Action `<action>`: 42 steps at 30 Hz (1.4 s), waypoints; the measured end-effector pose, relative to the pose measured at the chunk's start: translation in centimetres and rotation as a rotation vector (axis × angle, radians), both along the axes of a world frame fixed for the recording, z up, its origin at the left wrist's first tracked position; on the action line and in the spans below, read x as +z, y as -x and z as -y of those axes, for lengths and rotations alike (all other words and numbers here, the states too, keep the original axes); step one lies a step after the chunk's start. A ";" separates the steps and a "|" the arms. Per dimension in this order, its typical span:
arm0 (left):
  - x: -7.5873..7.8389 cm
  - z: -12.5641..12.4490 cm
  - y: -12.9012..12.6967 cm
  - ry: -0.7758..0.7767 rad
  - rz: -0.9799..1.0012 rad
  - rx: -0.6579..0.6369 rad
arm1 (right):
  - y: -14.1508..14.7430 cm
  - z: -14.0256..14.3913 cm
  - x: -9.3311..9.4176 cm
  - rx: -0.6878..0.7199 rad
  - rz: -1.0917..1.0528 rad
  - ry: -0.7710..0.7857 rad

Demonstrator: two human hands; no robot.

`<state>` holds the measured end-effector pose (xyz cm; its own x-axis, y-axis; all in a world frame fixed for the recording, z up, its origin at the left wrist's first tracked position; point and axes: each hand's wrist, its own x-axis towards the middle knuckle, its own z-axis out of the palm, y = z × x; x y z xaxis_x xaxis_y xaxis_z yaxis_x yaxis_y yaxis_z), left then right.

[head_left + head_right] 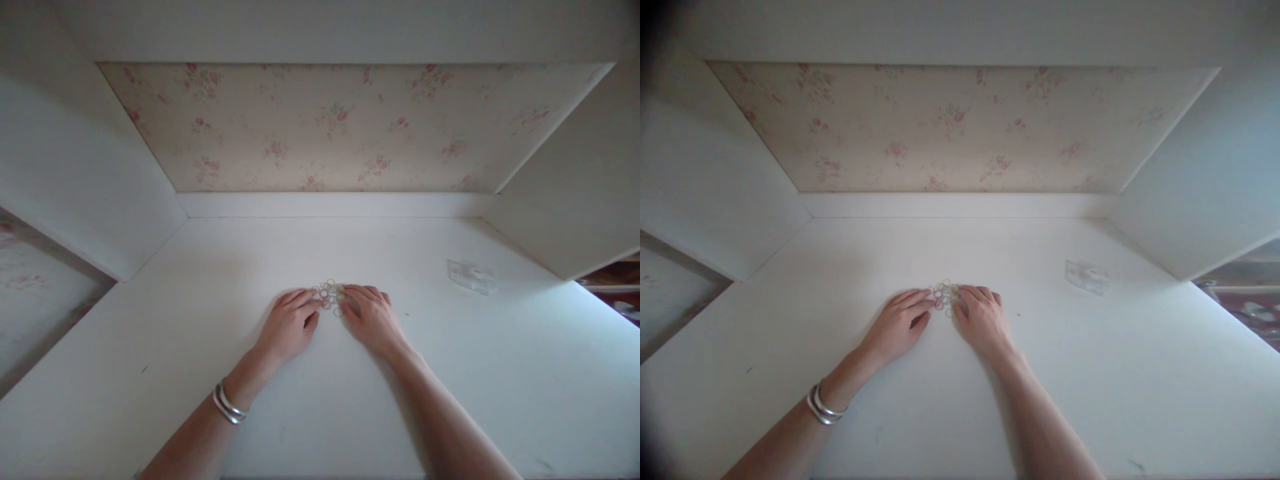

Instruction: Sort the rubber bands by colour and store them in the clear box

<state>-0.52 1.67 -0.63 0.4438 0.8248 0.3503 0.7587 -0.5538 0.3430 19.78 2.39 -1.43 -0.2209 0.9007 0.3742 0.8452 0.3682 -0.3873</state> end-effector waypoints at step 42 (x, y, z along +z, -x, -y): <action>-0.1 0.3 0.0 0.010 -0.064 0.013 | 1.2 0.8 -0.4 0.203 -0.168 0.010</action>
<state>-0.50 1.37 -0.68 0.4543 0.8341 0.3130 0.7863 -0.5406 0.2992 18.59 1.55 -1.82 -0.3330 0.8481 0.4121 0.6777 0.5191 -0.5208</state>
